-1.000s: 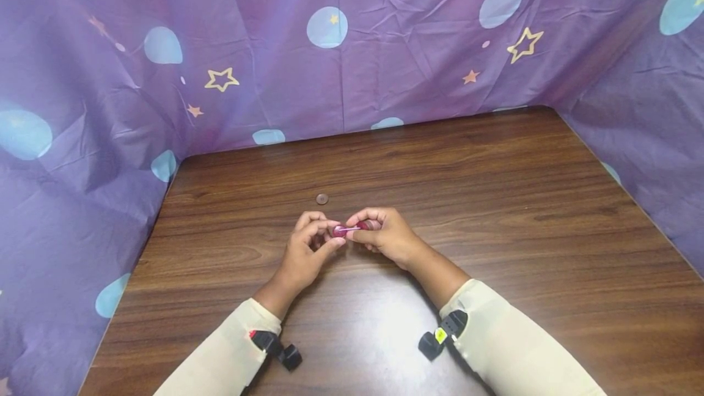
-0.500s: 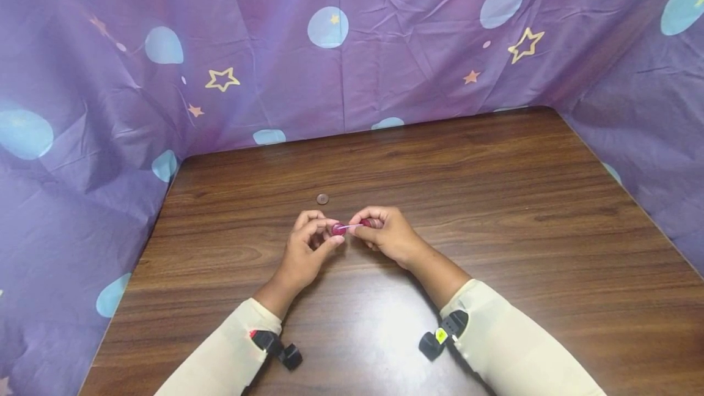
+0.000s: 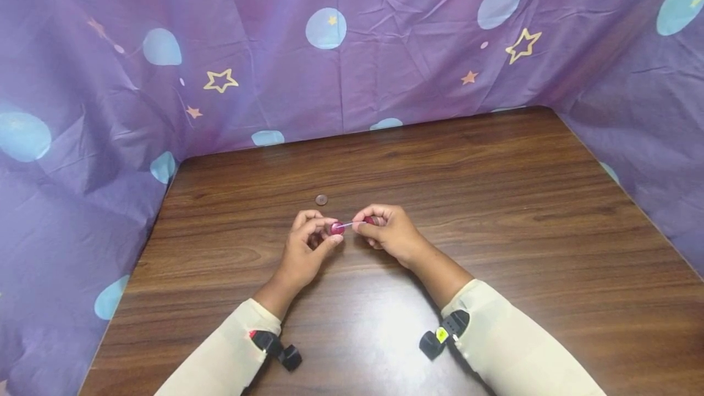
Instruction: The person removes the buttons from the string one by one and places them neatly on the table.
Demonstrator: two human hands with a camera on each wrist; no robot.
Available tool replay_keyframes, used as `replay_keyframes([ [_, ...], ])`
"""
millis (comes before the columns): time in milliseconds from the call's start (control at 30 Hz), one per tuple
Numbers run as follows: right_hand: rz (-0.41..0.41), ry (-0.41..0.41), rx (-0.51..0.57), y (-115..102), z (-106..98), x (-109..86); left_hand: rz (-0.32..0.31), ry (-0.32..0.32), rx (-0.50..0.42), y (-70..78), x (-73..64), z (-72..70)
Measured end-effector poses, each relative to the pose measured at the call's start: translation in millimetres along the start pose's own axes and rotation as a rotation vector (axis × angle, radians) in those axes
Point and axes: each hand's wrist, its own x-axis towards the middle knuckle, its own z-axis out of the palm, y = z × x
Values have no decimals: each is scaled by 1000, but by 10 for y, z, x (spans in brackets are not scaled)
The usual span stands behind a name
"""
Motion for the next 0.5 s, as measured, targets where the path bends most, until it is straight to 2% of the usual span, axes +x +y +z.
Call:
replay_keyframes([
  [500, 24, 40, 76, -4, -79, -37, 10, -6, 51, -43, 70, -11],
])
